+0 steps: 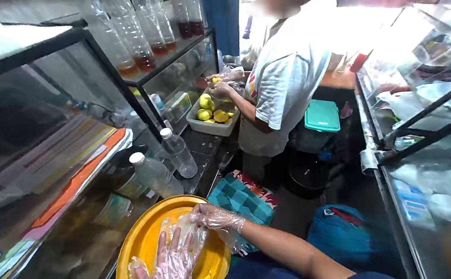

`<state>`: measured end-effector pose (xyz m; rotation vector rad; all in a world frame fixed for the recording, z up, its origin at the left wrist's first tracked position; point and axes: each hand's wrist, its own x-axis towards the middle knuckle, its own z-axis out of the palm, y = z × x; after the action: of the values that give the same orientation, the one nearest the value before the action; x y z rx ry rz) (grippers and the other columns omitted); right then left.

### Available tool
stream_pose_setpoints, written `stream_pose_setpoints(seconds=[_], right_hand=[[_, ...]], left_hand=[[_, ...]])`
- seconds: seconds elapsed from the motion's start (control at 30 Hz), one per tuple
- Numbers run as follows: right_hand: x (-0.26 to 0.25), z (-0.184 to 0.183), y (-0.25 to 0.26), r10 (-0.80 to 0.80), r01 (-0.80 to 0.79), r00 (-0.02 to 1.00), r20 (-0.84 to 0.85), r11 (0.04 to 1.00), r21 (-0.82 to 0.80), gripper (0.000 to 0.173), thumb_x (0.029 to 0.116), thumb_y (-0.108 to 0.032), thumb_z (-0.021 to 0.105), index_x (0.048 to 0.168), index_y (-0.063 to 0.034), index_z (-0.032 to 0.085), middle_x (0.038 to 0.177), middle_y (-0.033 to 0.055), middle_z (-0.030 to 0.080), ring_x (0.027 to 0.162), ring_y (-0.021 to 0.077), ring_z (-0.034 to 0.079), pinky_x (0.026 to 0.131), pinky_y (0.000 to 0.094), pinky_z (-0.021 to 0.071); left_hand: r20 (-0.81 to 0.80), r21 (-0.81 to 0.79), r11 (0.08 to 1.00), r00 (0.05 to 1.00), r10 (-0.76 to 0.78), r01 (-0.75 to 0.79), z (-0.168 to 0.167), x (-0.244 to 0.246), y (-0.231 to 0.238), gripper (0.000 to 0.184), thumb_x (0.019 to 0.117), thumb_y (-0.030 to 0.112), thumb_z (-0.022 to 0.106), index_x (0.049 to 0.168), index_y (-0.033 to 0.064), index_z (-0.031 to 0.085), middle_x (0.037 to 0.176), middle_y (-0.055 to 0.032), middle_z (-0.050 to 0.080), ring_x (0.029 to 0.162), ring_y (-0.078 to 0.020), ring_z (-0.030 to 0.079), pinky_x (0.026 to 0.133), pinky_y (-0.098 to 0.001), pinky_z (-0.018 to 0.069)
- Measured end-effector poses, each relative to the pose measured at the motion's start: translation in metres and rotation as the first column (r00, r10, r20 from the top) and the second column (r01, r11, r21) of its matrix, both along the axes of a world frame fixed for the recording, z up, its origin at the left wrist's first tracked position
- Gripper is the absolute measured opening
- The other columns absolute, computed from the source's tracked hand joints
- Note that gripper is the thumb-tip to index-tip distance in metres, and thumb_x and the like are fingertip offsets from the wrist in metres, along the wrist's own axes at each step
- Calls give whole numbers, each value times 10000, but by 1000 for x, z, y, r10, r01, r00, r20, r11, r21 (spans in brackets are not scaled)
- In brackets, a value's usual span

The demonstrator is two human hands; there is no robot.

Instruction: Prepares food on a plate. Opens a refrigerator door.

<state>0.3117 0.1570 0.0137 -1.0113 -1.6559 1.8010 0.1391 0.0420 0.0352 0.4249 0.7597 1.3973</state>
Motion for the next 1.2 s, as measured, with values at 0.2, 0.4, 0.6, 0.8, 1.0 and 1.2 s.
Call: stream_pose_setpoints(seconds=[0.2,0.4,0.6,0.8,1.0,1.2], right_hand=[[-12,6,-9,-85,88,990,-108,996,19,403,1060,-193,527,1341,96,550,1221,245,636,1062,228,630,955,381,503],[-9,9,-9,-175,140,981,82,937,319,317,1060,-153,504,1115,123,648,1088,264,668,1029,298,642,959,420,487],[-8,17,-6,-170,87,959,225,938,335,361,1077,-194,481,1152,122,638,1122,285,665,1078,352,645,990,469,478],[-2,4,10,-197,135,972,130,915,380,424,1067,-309,506,1217,59,653,1179,231,676,1114,298,651,1019,464,485],[-1,42,13,-9,-116,977,215,819,562,574,1040,-435,536,1437,-20,554,1407,202,595,1338,312,545,1159,487,386],[-20,47,-4,159,-378,919,361,617,690,267,1008,-183,600,985,63,700,922,235,700,939,388,694,873,543,526]], left_hand=[[22,-118,993,1000,-5,8,13,15,3,866,951,767,21,1618,221,100,1618,-117,313,1441,-356,397,1065,-640,393],[-24,12,996,996,-85,85,-14,12,-2,995,891,847,293,1629,202,119,1595,-140,384,1410,-405,442,1031,-665,424],[108,66,992,987,-116,109,-16,14,-5,940,860,818,415,1563,197,378,1559,-124,453,1419,-368,458,977,-630,500],[106,-8,995,989,-100,101,-13,12,-12,965,845,843,430,1587,237,313,1568,-120,444,1434,-371,434,1067,-634,431],[162,36,983,969,-185,182,-26,14,-10,943,866,792,483,1572,186,329,1492,-143,515,1346,-407,514,1002,-662,466],[187,-19,985,969,-163,170,-11,30,-11,707,906,679,554,1322,107,560,1212,-93,693,1142,-288,672,911,-545,574]])
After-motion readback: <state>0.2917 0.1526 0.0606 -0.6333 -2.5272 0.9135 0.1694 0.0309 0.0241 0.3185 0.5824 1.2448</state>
